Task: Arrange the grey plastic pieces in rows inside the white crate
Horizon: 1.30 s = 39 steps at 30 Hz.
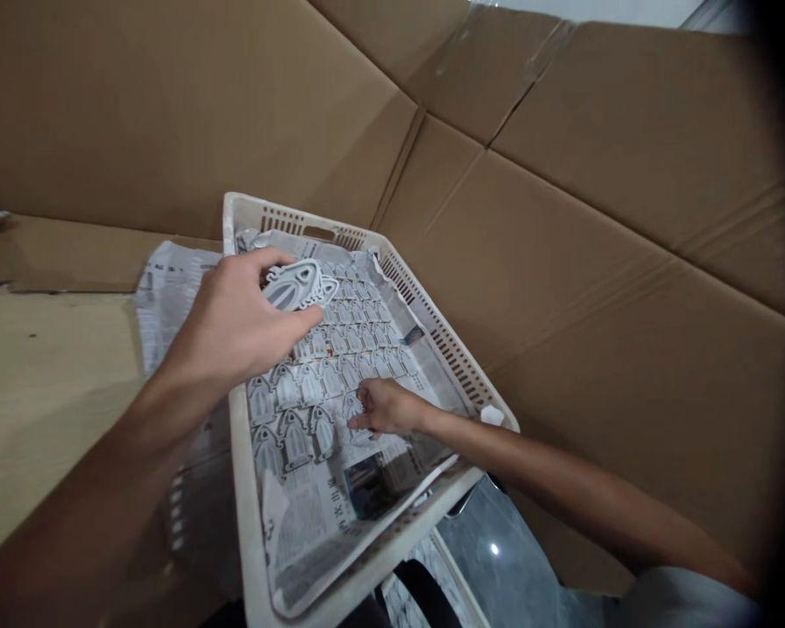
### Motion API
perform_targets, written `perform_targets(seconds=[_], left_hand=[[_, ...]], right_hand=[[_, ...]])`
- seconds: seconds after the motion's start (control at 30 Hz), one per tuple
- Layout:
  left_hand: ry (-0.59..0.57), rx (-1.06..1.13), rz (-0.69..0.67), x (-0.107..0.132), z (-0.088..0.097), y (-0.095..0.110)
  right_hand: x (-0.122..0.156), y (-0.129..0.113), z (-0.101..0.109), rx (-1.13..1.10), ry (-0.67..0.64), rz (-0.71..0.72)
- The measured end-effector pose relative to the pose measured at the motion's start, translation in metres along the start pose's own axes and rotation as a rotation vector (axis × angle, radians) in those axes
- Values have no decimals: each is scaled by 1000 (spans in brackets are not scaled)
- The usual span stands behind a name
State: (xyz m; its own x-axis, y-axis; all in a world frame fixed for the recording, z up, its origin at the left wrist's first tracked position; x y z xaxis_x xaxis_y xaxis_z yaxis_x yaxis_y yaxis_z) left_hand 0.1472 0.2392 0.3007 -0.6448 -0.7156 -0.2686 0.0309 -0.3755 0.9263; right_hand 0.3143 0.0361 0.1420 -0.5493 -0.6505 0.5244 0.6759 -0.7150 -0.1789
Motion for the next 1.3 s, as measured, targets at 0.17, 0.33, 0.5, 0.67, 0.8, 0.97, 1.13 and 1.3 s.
perform_targets(seconds=[0.17,0.33,0.5,0.67,0.8,0.97,1.13,1.3], left_hand=[[2,11,12,1,0,1],[-4,8,6,1,0,1],[-13,7,-14,-1,0,-1],[-3,12,-16,-2,0,-2],[-9,2,4,-1,0,-1],[-13,-29,-12,0,2,2],[2,-51,-23,-1,2,0],[13,39,32,-1,3,-3]], right_hand=[[-2,-1,-5,-89,21,0],[2,-9,-8,-197,-26,7],[5,-14,-5,-241,-15,-38],[7,-16,-4,-216,-18,-51],[4,-15,-9,-197,-37,-8],[4,-14,-10,-196,-70,61],[17,-30,2,116,-35,216],[22,-45,3,274,2,210]])
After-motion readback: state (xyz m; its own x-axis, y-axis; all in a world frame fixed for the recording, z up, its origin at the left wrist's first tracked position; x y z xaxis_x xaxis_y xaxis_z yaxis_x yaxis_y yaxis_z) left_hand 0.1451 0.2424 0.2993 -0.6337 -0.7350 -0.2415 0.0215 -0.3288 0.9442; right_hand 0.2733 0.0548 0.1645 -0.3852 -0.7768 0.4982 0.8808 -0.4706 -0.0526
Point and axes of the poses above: each hand's wrist, its own x-axis away from the middle knuckle, its own z-axis out of the back of the hand, y = z × x, the point moved 8 cm from there along -x, towards the middle knuckle, and after that the axes turned 13 degrees about x, right-handed, at the moved point
